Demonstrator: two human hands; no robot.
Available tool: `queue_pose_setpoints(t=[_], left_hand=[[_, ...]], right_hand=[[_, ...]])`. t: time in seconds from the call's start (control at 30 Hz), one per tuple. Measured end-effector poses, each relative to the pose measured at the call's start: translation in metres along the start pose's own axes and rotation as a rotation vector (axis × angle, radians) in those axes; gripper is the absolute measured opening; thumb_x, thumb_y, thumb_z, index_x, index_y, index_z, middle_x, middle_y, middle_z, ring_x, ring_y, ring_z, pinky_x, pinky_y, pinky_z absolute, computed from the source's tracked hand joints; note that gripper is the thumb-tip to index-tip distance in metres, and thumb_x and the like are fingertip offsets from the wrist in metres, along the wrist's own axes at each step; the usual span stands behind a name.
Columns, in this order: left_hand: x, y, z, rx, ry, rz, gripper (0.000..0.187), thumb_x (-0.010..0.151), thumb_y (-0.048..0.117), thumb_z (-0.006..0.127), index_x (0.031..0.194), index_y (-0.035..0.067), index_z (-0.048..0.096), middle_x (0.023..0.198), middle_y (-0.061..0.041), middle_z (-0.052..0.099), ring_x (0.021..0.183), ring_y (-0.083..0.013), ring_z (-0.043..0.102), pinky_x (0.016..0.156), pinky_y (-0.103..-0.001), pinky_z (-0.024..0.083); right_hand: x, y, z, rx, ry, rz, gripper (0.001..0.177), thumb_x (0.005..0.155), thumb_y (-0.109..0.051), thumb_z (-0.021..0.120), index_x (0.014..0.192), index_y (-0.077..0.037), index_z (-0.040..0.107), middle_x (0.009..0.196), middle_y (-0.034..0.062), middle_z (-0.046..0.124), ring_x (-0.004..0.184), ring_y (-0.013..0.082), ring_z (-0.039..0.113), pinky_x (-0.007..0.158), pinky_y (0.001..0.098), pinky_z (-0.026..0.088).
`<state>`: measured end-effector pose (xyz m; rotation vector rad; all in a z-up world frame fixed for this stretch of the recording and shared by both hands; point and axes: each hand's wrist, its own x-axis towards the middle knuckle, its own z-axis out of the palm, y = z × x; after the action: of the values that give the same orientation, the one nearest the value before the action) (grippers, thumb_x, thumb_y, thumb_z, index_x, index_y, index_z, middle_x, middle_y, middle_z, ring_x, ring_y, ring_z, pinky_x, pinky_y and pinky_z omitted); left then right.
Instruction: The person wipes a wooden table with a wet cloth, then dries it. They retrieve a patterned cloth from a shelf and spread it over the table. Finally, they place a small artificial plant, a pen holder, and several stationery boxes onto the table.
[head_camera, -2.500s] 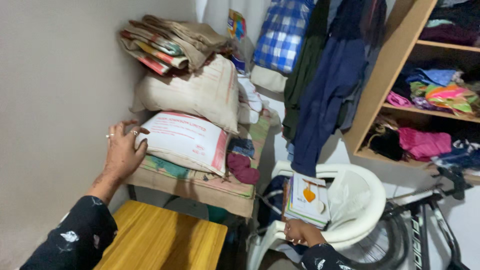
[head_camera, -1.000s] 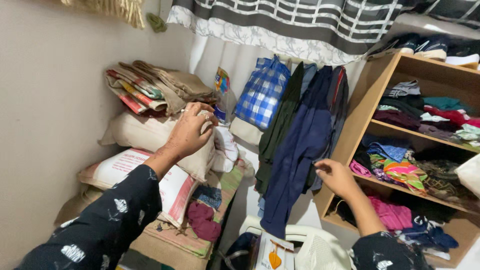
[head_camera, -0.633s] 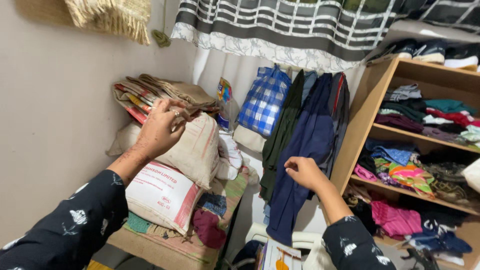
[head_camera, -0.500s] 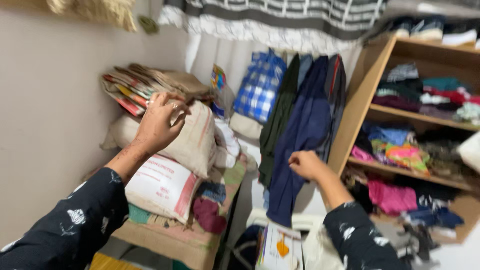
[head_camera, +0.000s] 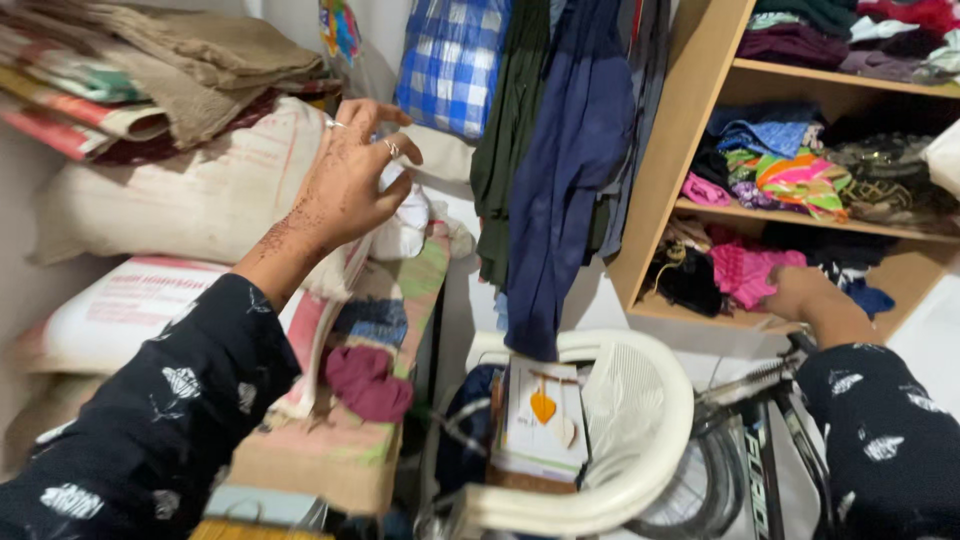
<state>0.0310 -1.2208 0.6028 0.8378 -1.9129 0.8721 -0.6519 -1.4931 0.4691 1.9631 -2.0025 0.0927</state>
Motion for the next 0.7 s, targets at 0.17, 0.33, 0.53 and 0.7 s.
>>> queue_pose_setpoints(t=[0.17,0.33,0.53,0.7], left_hand=[[0.028,-0.046,0.068,-0.038,0.001,0.048,0.018,0.087,0.009,0.077,0.104,0.009,0.071,0.135,-0.015,0.057,0.131,-0.0383,0.048,0.108,-0.051,0.043],[0.089,-0.067,0.161,-0.195,0.081,0.113,0.015,0.081,0.008,0.077,0.094,0.01,0.071,0.126,-0.013,0.06,0.123,-0.0372,0.052,0.104,-0.05,0.044],[0.185,-0.043,0.251,-0.348,0.143,0.258,0.016,0.079,0.008,0.075,0.093,0.009,0.068,0.123,-0.012,0.06,0.123,-0.0367,0.053,0.103,-0.047,0.046],[0.236,-0.012,0.323,-0.394,0.102,0.366,0.015,0.079,0.012,0.073,0.093,0.008,0.068,0.121,-0.012,0.06,0.121,-0.0351,0.055,0.1,-0.047,0.046]], right_hand=[[0.058,0.0,0.016,0.078,0.087,-0.047,0.048,0.077,-0.035,0.078,0.118,-0.01,0.075,0.113,0.0226,0.075,0.105,0.041,0.073,0.095,0.0475,0.058],[0.089,0.002,0.024,0.065,0.13,-0.155,0.041,0.075,-0.031,0.075,0.113,-0.015,0.075,0.105,0.0182,0.076,0.1,0.0383,0.073,0.091,0.0465,0.058],[0.14,0.042,-0.004,0.26,0.22,-0.034,0.037,0.075,-0.031,0.075,0.103,-0.008,0.074,0.094,0.0159,0.079,0.091,0.0322,0.078,0.088,0.0414,0.061],[0.232,0.065,-0.012,0.269,0.309,0.139,0.041,0.077,-0.034,0.077,0.107,-0.007,0.075,0.102,0.0196,0.077,0.099,0.0373,0.074,0.093,0.0453,0.057]])
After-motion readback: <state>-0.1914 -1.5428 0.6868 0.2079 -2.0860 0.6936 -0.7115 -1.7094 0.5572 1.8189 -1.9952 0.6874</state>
